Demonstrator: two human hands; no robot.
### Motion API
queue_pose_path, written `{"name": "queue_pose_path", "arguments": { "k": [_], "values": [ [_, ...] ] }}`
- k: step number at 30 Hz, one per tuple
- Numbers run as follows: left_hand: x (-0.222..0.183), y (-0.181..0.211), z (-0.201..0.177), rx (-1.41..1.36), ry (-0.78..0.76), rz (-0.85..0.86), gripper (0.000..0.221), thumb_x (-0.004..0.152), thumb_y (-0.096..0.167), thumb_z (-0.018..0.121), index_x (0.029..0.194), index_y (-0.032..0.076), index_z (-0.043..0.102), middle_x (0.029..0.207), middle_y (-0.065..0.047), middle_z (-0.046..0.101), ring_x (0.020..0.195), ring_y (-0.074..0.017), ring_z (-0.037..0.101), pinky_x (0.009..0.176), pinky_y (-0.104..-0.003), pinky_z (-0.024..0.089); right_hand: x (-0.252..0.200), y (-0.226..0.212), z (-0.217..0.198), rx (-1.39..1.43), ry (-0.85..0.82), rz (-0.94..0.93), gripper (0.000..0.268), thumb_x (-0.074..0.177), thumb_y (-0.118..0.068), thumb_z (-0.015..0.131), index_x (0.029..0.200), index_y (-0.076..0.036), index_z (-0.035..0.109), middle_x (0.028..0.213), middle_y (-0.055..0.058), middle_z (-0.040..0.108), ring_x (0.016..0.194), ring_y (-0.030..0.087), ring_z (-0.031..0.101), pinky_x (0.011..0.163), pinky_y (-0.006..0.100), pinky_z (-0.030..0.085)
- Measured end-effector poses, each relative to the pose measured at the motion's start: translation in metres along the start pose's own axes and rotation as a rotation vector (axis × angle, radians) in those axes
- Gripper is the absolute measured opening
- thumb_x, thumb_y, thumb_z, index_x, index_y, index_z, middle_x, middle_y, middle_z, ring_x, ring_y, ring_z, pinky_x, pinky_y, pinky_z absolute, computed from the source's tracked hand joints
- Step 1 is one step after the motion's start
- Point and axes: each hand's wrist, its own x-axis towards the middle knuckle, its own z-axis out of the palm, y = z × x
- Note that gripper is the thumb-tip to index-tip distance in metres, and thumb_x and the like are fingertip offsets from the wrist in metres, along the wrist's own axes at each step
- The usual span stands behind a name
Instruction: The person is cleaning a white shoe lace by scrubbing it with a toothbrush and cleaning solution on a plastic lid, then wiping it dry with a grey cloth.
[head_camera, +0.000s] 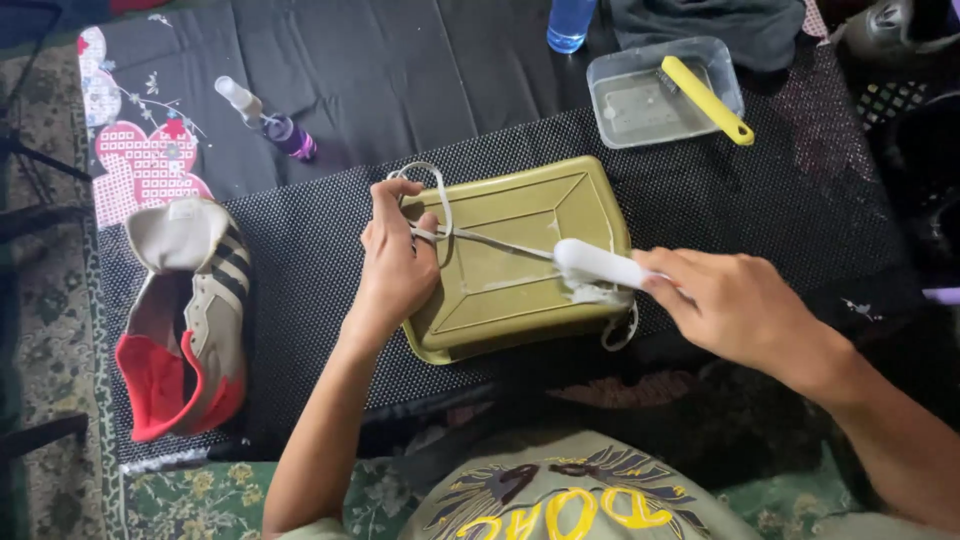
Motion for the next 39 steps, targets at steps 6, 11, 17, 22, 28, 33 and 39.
{"name": "queue_pose_path", "arguments": {
  "k": [6, 11, 17, 22, 28, 33, 39],
  "values": [
    [0.001, 0.008, -0.004, -0.042, -0.011, -0.050, 0.026, 0.100, 0.004, 0.046, 0.122, 0.013, 0.038, 0.118, -0.010, 0.058, 0.101, -0.0271, 0.060, 0.098, -0.047, 0.037, -0.039, 0.017, -0.019, -0.077, -0.100, 0.251, 0.032, 0.094, -0.035, 0.060, 0.125, -0.031, 0.068, 0.110, -0.011, 0.078, 0.088, 0.028, 0.076, 0.064, 0.050, 0.058],
    [0.002, 0.007, -0.004, -0.059, 0.019, 0.002, 0.021, 0.102, 0.018, 0.046, 0.120, 0.011, 0.039, 0.102, -0.009, 0.058, 0.087, -0.0253, 0.059, 0.085, -0.045, 0.043, -0.006, -0.004, -0.025, 0.040, 0.055, 0.048, 0.026, 0.095, -0.022, 0.065, 0.121, -0.019, 0.068, 0.108, -0.003, 0.078, 0.081, 0.026, 0.075, 0.061, 0.045, 0.055],
    [0.000, 0.014, -0.006, -0.003, -0.037, -0.034, 0.039, 0.095, 0.021, 0.062, 0.125, 0.016, 0.038, 0.112, -0.007, 0.056, 0.105, -0.0226, 0.061, 0.107, -0.050, 0.034, 0.014, -0.008, -0.006, -0.036, -0.012, -0.018, 0.027, 0.100, -0.032, 0.058, 0.124, -0.024, 0.067, 0.087, -0.003, 0.072, 0.065, 0.032, 0.069, 0.045, 0.052, 0.051],
    [0.003, 0.020, -0.009, -0.072, -0.063, -0.140, 0.037, 0.093, 0.012, 0.060, 0.123, 0.017, 0.038, 0.107, -0.007, 0.057, 0.103, -0.0207, 0.059, 0.093, -0.043, 0.047, -0.019, 0.006, -0.010, -0.179, -0.020, 0.022, 0.038, 0.096, -0.035, 0.063, 0.133, -0.024, 0.069, 0.078, -0.003, 0.067, 0.057, 0.033, 0.069, 0.040, 0.053, 0.048],
    [-0.002, 0.014, -0.011, -0.191, -0.090, -0.025, 0.031, 0.097, 0.001, 0.047, 0.122, 0.012, 0.033, 0.134, -0.018, 0.050, 0.114, -0.0270, 0.059, 0.102, -0.045, 0.045, -0.036, 0.010, -0.029, -0.245, -0.117, 0.191, 0.032, 0.095, -0.038, 0.058, 0.126, -0.032, 0.065, 0.102, -0.009, 0.075, 0.076, 0.034, 0.075, 0.053, 0.055, 0.056],
    [0.000, 0.013, -0.012, -0.185, -0.092, -0.014, 0.025, 0.101, 0.003, 0.042, 0.122, 0.010, 0.031, 0.135, -0.018, 0.048, 0.125, -0.0302, 0.054, 0.108, -0.048, 0.042, 0.004, -0.006, -0.025, -0.037, 0.065, -0.055, 0.027, 0.101, -0.023, 0.061, 0.126, -0.015, 0.067, 0.103, 0.000, 0.077, 0.065, 0.027, 0.071, 0.047, 0.045, 0.054],
    [0.001, 0.009, -0.009, -0.164, -0.079, 0.007, 0.027, 0.098, -0.002, 0.040, 0.121, 0.010, 0.033, 0.136, -0.019, 0.050, 0.120, -0.0302, 0.059, 0.105, -0.046, 0.044, 0.002, 0.001, -0.003, -0.048, -0.020, -0.028, 0.031, 0.099, -0.028, 0.061, 0.128, -0.018, 0.070, 0.086, -0.002, 0.074, 0.061, 0.027, 0.069, 0.043, 0.048, 0.052]
  ]
}}
